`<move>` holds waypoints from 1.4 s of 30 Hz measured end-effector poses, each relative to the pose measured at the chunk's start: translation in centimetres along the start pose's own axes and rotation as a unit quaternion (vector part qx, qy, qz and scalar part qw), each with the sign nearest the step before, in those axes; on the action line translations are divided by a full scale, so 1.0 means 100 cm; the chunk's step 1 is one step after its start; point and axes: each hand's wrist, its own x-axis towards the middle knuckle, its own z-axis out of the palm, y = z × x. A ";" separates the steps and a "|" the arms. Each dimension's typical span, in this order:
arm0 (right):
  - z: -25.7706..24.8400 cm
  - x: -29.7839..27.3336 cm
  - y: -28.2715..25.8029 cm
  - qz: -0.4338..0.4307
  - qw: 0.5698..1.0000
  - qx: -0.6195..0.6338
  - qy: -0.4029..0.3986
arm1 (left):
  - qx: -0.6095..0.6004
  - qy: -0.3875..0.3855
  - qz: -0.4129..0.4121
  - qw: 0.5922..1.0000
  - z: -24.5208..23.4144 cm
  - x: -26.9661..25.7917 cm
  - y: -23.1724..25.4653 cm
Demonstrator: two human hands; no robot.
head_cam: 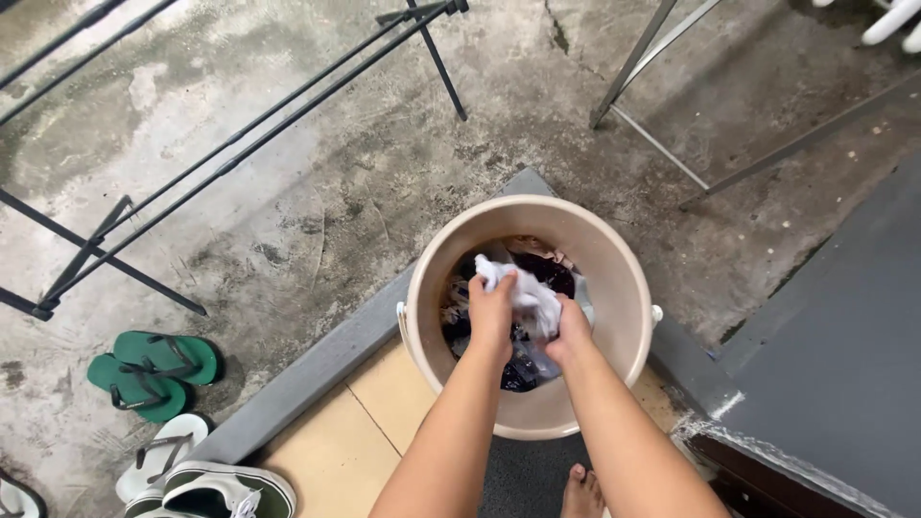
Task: The recorder takes wet clothes from a bucket, wrings them out, and hangs them on a drying rack.
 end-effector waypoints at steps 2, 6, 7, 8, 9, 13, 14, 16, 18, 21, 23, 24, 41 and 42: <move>0.017 -0.044 -0.008 -0.003 0.999 -0.035 -0.025 | 0.162 0.049 -0.018 0.985 0.007 -0.019 0.019; 0.015 -0.087 -0.008 0.027 0.980 -0.066 -0.187 | 0.005 -0.031 -0.129 0.991 0.014 -0.042 0.021; 0.024 -0.100 -0.008 0.024 0.980 -0.065 -0.185 | 0.006 -0.034 -0.130 0.991 0.014 -0.036 0.005; 0.034 -0.113 -0.009 0.007 0.986 -0.067 -0.151 | -0.005 0.002 -0.020 1.000 0.014 -0.030 -0.010; 0.043 -0.125 -0.009 -0.009 0.991 -0.070 -0.117 | -0.017 0.042 0.089 0.995 0.015 -0.024 -0.026; 0.100 -0.222 -0.031 0.060 0.982 -0.173 0.050 | 0.075 0.113 0.194 0.972 0.027 -0.067 0.003; 0.101 -0.227 -0.034 0.071 0.986 -0.143 0.050 | 0.132 0.083 0.244 0.957 0.028 -0.073 0.004; 0.094 -0.218 -0.037 0.083 0.989 -0.113 0.049 | 0.190 0.055 0.293 0.935 0.030 -0.090 0.011; 0.078 -0.190 -0.039 0.017 0.996 -0.040 -0.080 | 0.371 0.031 0.503 0.780 0.034 -0.109 0.025; 0.059 -0.152 -0.031 -0.018 0.987 -0.014 -0.159 | 0.248 0.007 0.378 0.892 0.045 -0.110 0.023; 0.077 -0.170 -0.029 -0.083 0.989 -0.028 -0.122 | 0.228 0.048 0.373 0.898 0.054 -0.110 0.030; 0.086 -0.178 -0.028 -0.148 0.984 -0.040 -0.086 | 0.208 0.088 0.368 0.902 0.058 -0.109 0.034; 0.120 -0.247 -0.060 -0.642 0.484 -0.594 -0.015 | -0.293 -0.020 -0.305 0.906 0.033 -0.021 -0.008; 0.121 -0.255 -0.065 -0.650 0.445 -0.611 -0.075 | -0.261 -0.085 -0.381 0.883 0.025 -0.007 -0.024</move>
